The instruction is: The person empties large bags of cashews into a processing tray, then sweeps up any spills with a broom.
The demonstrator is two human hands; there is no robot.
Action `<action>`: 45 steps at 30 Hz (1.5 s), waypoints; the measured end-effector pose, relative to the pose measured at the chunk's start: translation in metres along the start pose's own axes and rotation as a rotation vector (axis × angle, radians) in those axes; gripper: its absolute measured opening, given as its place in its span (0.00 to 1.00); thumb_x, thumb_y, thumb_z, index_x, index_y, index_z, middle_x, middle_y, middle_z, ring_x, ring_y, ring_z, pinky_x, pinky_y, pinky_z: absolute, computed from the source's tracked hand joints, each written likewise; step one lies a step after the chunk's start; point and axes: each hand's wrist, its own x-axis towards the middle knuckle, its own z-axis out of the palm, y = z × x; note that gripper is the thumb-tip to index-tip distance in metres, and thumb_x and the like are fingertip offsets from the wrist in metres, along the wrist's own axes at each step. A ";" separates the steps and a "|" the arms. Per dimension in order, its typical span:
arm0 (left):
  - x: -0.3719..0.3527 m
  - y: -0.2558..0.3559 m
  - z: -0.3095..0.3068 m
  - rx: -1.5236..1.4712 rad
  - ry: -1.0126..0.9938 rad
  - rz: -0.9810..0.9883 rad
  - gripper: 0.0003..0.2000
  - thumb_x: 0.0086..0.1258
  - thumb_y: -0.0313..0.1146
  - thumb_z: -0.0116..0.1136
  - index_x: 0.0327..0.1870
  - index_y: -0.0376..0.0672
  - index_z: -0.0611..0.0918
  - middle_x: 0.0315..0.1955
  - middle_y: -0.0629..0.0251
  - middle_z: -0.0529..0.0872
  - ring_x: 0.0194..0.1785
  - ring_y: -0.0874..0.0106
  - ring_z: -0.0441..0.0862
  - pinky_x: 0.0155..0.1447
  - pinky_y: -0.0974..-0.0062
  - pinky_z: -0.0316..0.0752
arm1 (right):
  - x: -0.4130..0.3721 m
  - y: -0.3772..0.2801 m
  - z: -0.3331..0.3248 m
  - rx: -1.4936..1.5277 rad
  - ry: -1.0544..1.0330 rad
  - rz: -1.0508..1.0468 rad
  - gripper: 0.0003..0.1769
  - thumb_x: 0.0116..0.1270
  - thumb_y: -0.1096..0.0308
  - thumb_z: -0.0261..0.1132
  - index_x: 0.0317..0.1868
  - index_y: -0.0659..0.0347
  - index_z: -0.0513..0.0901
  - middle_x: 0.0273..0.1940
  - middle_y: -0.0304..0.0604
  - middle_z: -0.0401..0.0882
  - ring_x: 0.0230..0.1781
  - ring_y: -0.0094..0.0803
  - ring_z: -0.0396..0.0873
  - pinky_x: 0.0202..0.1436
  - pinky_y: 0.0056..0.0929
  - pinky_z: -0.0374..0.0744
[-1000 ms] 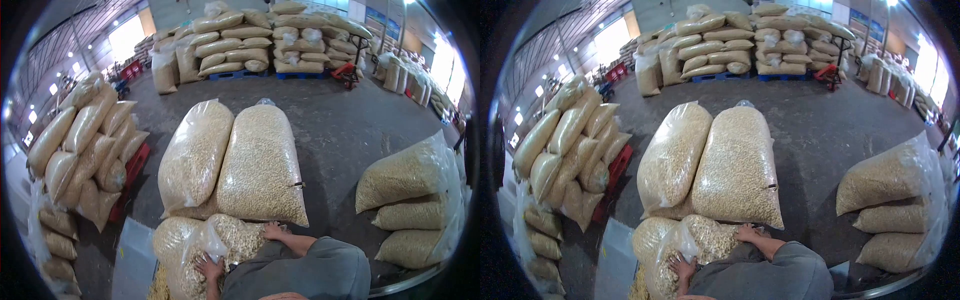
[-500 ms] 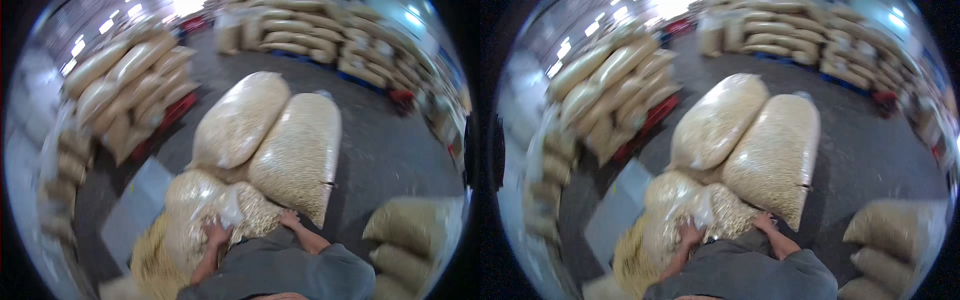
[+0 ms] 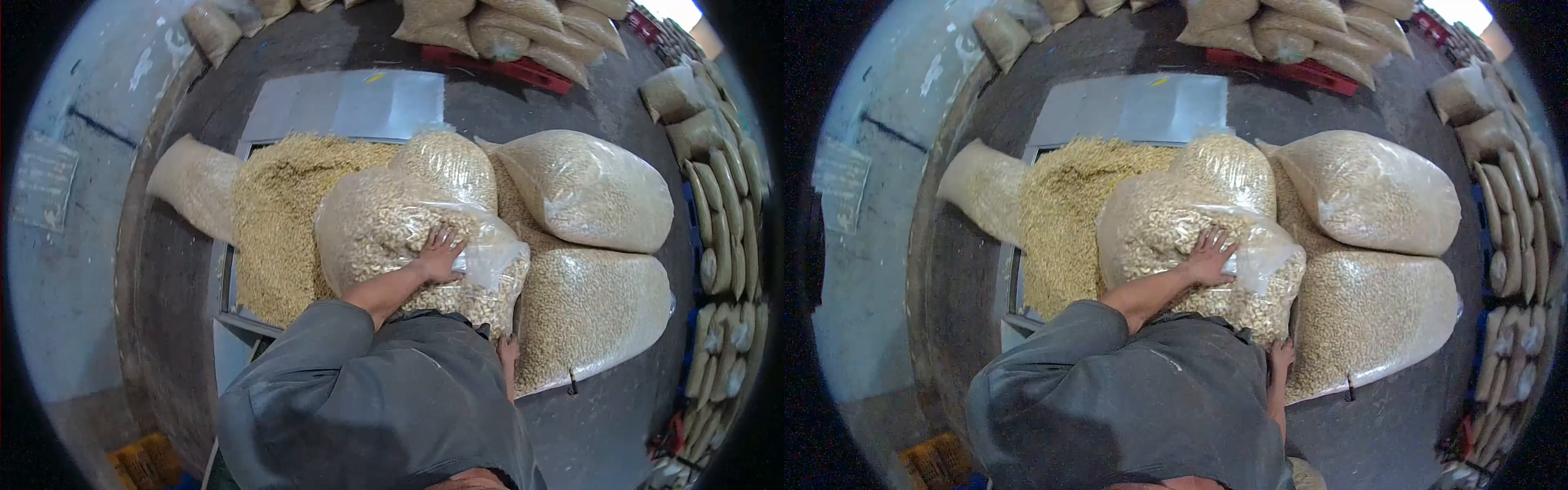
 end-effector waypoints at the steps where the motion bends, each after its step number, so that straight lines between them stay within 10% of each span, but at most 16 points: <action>1: 0.001 -0.001 0.003 0.016 0.011 0.017 0.46 0.61 0.60 0.57 0.75 0.48 0.52 0.74 0.43 0.45 0.77 0.45 0.33 0.76 0.47 0.27 | 0.002 0.000 -0.001 -0.017 -0.021 0.005 0.38 0.64 0.44 0.55 0.66 0.64 0.68 0.59 0.65 0.72 0.62 0.61 0.67 0.67 0.50 0.61; 10: 0.003 0.001 0.003 -0.003 0.028 0.023 0.45 0.61 0.60 0.57 0.75 0.49 0.53 0.74 0.43 0.47 0.77 0.44 0.36 0.76 0.48 0.27 | 0.007 -0.003 -0.007 -0.073 -0.056 0.058 0.37 0.65 0.42 0.54 0.66 0.60 0.69 0.60 0.64 0.72 0.63 0.57 0.68 0.66 0.44 0.67; 22: 0.008 0.015 0.003 0.114 -0.009 0.069 0.47 0.61 0.63 0.54 0.75 0.46 0.52 0.74 0.42 0.45 0.76 0.43 0.32 0.74 0.44 0.25 | -0.006 -0.005 0.007 0.031 0.018 0.013 0.38 0.67 0.46 0.52 0.69 0.65 0.62 0.66 0.67 0.60 0.66 0.68 0.56 0.69 0.62 0.55; 45: 0.008 0.012 0.006 0.114 0.059 -0.015 0.48 0.58 0.64 0.56 0.75 0.47 0.52 0.73 0.43 0.48 0.77 0.44 0.34 0.74 0.44 0.26 | -0.015 -0.016 -0.008 0.070 -0.032 0.060 0.37 0.66 0.49 0.54 0.68 0.65 0.63 0.66 0.67 0.60 0.67 0.64 0.56 0.70 0.54 0.56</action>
